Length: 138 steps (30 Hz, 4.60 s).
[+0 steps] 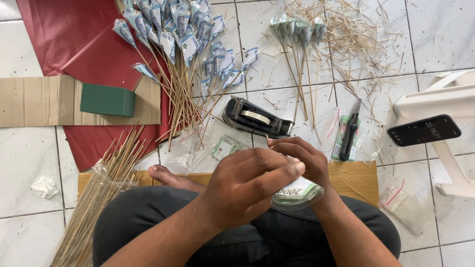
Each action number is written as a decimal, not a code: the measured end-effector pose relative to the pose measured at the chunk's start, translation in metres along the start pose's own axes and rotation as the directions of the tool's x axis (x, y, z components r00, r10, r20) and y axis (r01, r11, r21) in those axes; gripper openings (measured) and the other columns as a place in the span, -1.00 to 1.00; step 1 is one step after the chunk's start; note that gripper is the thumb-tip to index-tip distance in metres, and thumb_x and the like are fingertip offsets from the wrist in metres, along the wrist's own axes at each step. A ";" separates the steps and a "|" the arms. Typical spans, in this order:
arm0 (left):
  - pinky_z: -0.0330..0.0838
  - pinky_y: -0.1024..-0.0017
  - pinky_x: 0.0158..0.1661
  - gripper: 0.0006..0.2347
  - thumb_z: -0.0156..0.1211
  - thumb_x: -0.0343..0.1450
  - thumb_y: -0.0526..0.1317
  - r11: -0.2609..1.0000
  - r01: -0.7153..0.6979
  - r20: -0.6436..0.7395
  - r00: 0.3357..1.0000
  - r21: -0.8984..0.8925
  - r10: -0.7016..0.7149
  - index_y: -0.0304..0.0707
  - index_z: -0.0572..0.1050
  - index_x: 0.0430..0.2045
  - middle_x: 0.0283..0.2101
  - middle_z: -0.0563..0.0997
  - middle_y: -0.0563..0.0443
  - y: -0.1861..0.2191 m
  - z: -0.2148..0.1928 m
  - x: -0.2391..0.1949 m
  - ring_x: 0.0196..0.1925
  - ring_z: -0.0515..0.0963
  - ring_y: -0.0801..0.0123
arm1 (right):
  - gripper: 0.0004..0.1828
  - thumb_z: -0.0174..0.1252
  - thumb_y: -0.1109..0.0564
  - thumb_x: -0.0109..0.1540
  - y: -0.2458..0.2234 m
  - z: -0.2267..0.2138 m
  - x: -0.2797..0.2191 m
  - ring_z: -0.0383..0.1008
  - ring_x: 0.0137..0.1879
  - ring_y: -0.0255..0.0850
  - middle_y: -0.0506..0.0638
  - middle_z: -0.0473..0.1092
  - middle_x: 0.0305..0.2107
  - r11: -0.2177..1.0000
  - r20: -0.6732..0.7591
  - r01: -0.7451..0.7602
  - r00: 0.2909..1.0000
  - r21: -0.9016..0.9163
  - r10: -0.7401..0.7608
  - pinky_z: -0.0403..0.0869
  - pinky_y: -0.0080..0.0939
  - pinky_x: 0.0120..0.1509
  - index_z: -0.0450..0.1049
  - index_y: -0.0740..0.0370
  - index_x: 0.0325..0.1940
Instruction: The person sits on the floor and folds small pieces of paper around the ends of thin wooden sticks. They use a stapler to secure the folded paper onto the sticks, creating small decorative items.
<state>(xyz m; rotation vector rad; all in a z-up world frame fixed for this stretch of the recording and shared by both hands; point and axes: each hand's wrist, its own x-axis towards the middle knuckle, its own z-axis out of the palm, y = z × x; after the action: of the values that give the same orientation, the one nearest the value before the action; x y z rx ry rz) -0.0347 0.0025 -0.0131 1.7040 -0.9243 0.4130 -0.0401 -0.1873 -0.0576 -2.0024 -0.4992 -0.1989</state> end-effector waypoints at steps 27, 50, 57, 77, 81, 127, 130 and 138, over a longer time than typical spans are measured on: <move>0.70 0.15 -0.13 -0.85 -0.05 0.62 -0.45 0.998 -0.063 0.009 0.998 0.022 0.062 -0.37 0.42 0.03 -0.12 0.65 -0.24 -0.008 -0.006 0.007 -0.13 0.74 0.00 | -0.54 0.24 0.20 0.24 0.001 -0.028 0.001 0.57 0.25 -0.09 0.03 0.52 0.11 0.982 0.087 -0.092 0.990 -0.168 0.107 0.51 -0.10 0.33 0.44 0.16 0.24; 0.45 0.10 -0.40 -0.64 0.25 0.45 -0.30 0.947 0.155 0.486 0.828 0.280 -0.280 -0.12 0.38 0.15 -0.43 0.61 -0.02 -0.044 0.012 -0.001 -0.41 0.61 0.03 | -0.99 0.26 0.13 0.14 -0.016 -0.058 0.005 0.53 -0.36 -0.09 -0.13 0.49 -0.56 0.905 0.198 0.106 0.980 -0.411 -0.025 0.48 -0.07 -0.27 0.58 0.04 -0.37; 0.57 0.36 -0.25 -0.96 0.33 0.45 -0.24 0.921 0.193 0.300 0.906 0.337 -0.300 -0.02 0.69 -0.32 -0.41 0.69 0.10 -0.064 -0.013 0.006 -0.30 0.72 0.26 | -0.82 0.21 0.27 0.10 0.025 -0.036 0.000 0.49 -0.48 -0.16 0.09 0.54 -0.64 0.924 0.003 -0.362 0.931 0.123 0.364 0.53 -0.03 -0.25 0.67 0.21 -0.27; 0.57 0.23 -0.22 -0.96 0.29 0.48 -0.25 0.935 0.115 0.399 0.882 0.335 -0.251 -0.11 0.67 -0.31 -0.38 0.66 -0.02 -0.048 -0.017 0.013 -0.25 0.67 0.16 | -0.84 0.22 0.29 0.17 0.020 -0.012 0.004 0.62 -0.39 0.01 0.18 0.54 -0.55 0.913 0.091 -0.259 0.966 0.315 0.242 0.58 -0.04 -0.23 0.65 0.33 -0.20; 0.55 0.29 -0.22 -0.96 0.30 0.48 -0.25 0.908 0.058 0.422 0.872 0.414 -0.248 -0.08 0.67 -0.33 -0.36 0.67 0.02 -0.052 -0.020 0.011 -0.24 0.68 0.23 | -0.80 0.18 0.35 0.19 0.014 -0.016 0.011 0.60 -0.38 -0.02 0.28 0.57 -0.53 0.883 0.161 -0.321 0.946 0.344 0.281 0.59 0.01 -0.20 0.62 0.46 -0.15; 0.57 0.09 -0.01 -0.83 0.25 0.48 -0.31 0.946 0.074 0.521 0.820 0.314 -0.237 -0.23 0.55 -0.06 -0.19 0.61 -0.09 -0.044 -0.017 0.016 0.01 0.64 0.06 | -0.75 0.15 0.38 -0.01 0.009 -0.028 0.005 0.52 -0.46 -0.14 0.17 0.49 -0.65 0.913 0.104 -0.355 0.934 0.202 0.341 0.51 -0.13 -0.33 0.65 0.31 -0.31; 0.59 0.17 -0.04 -0.88 0.25 0.48 -0.32 0.950 0.104 0.456 0.858 0.296 -0.236 -0.17 0.56 -0.14 -0.24 0.59 -0.01 -0.052 -0.015 0.012 -0.06 0.65 0.15 | -0.78 0.19 0.42 0.08 0.000 -0.035 0.009 0.66 -0.34 0.15 0.31 0.57 -0.52 0.953 0.061 -0.299 0.953 0.055 0.296 0.56 0.00 -0.25 0.64 0.38 -0.21; 0.64 0.17 -0.11 -0.75 0.36 0.42 -0.27 0.907 0.421 0.176 0.893 -0.005 -0.413 -0.06 0.54 -0.03 -0.25 0.67 0.02 -0.043 -0.005 0.012 -0.19 0.74 0.17 | -0.65 0.40 0.07 0.21 0.002 -0.034 0.000 0.50 -0.01 0.27 0.27 0.32 -0.15 0.947 -0.151 0.176 0.963 -0.269 -0.222 0.52 0.34 0.16 0.55 0.12 0.05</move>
<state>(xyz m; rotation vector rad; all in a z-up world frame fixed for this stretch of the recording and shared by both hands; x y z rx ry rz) 0.0060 0.0062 -0.0310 1.8599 -0.6525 -0.0421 -0.0369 -0.2179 -0.0436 -2.1539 -0.5846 -0.5908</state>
